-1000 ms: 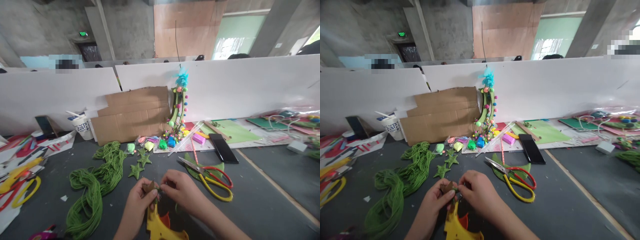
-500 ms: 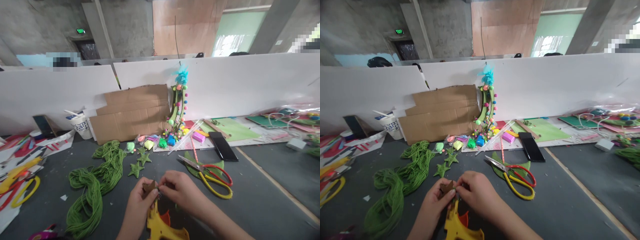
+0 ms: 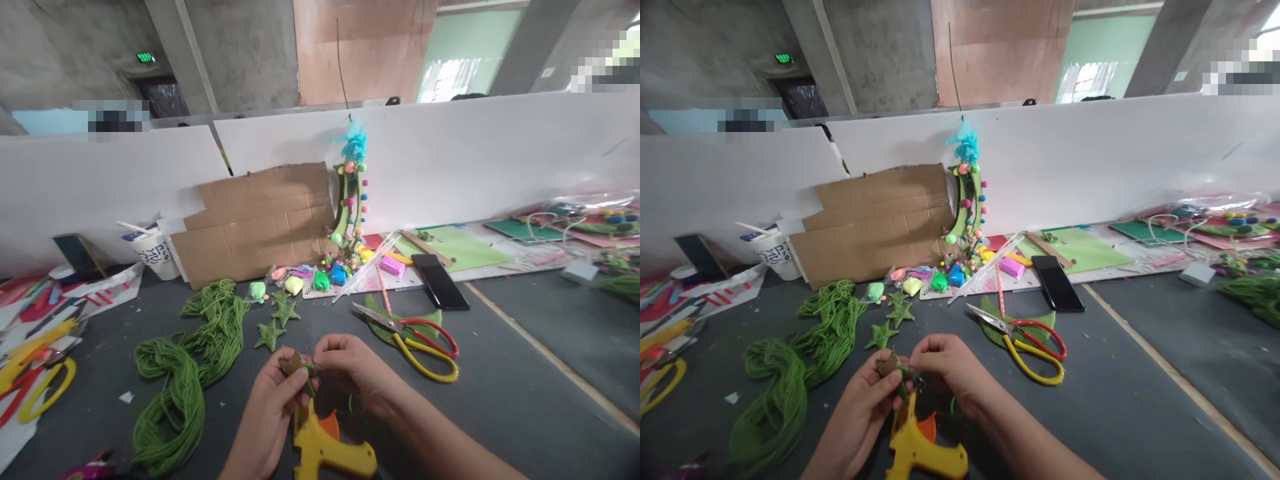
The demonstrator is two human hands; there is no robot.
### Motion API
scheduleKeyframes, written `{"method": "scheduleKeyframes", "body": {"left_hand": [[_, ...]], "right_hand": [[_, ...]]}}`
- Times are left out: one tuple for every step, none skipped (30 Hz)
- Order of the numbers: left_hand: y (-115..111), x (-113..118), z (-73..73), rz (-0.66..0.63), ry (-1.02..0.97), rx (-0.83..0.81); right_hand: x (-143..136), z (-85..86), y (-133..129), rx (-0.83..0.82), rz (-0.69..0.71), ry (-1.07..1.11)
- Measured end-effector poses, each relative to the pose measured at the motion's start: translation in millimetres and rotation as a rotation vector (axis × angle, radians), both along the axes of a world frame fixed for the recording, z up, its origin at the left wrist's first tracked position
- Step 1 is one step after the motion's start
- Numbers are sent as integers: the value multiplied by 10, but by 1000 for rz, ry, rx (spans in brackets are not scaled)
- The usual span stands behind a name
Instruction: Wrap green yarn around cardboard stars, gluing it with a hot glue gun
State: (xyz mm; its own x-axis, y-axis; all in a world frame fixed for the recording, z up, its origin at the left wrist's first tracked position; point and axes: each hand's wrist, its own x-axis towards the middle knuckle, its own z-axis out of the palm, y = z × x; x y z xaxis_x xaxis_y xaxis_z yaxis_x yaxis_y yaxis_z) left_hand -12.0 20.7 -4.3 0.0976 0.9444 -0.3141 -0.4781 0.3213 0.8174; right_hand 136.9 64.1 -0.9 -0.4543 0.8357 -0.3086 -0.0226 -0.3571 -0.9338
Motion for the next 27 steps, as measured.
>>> {"method": "scheduleKeyframes", "body": {"left_hand": [[6,3,-1,23,-23,-13],[13,5,-5,44,-47,-32],[20,4,-13,61,-71,-56],[27,1,-25,73,-96,-84],[35,-5,-40,81,-123,-113],[42,-12,-57,87,-149,-140],[50,-20,-76,94,-172,-161],[57,-28,-94,107,-193,-179],[64,-36,-112,125,-212,-191],[70,-41,-129,142,-232,-200],[76,-44,-142,157,-251,-206],[80,-45,-153,172,-266,-208],[83,-42,-159,188,-277,-208],[84,-36,-160,203,-280,-202],[84,-28,-158,215,-274,-191],[81,-18,-150,222,-257,-175],[75,-8,-140,223,-235,-157],[68,2,-128,218,-217,-140],[58,11,-115,212,-193,-124],[48,19,-104,207,-167,-109],[37,25,-96,205,-138,-97],[27,29,-91,208,-109,-84],[20,30,-90,217,-82,-73],[17,28,-92,229,-49,-57],[17,24,-96,245,-5,-34],[21,16,-99,264,53,-4],[27,7,-100,280,135,35]], "right_hand": [[-17,-13,-8,-17,-10,10],[-36,-27,-15,-22,-24,16],[-56,-41,-23,-12,-46,17],[-77,-55,-32,13,-77,14],[-99,-68,-43,49,-114,5],[-120,-81,-58,90,-151,-7],[-141,-94,-76,125,-183,-17],[-159,-106,-96,170,-215,-31],[-173,-118,-119,237,-238,-61],[-182,-131,-141,332,-250,-108],[-187,-145,-161,449,-251,-171],[-187,-159,-179,575,-245,-243],[-184,-174,-193,694,-235,-317],[-177,-188,-203,788,-220,-382],[-169,-200,-210,843,-204,-426],[-160,-211,-215,878,-194,-456],[-152,-220,-219,904,-184,-479],[-146,-227,-223,925,-173,-501],[-142,-233,-227,942,-158,-518],[-141,-238,-231,953,-142,-535],[-141,-241,-234,960,-126,-551],[-142,-244,-237,963,-109,-567],[-144,-243,-238,963,-94,-580],[-146,-239,-238,962,-81,-590],[-146,-228,-235,962,-72,-598],[-145,-210,-230,961,-61,-603],[-140,-184,-222,960,-52,-607]]}}
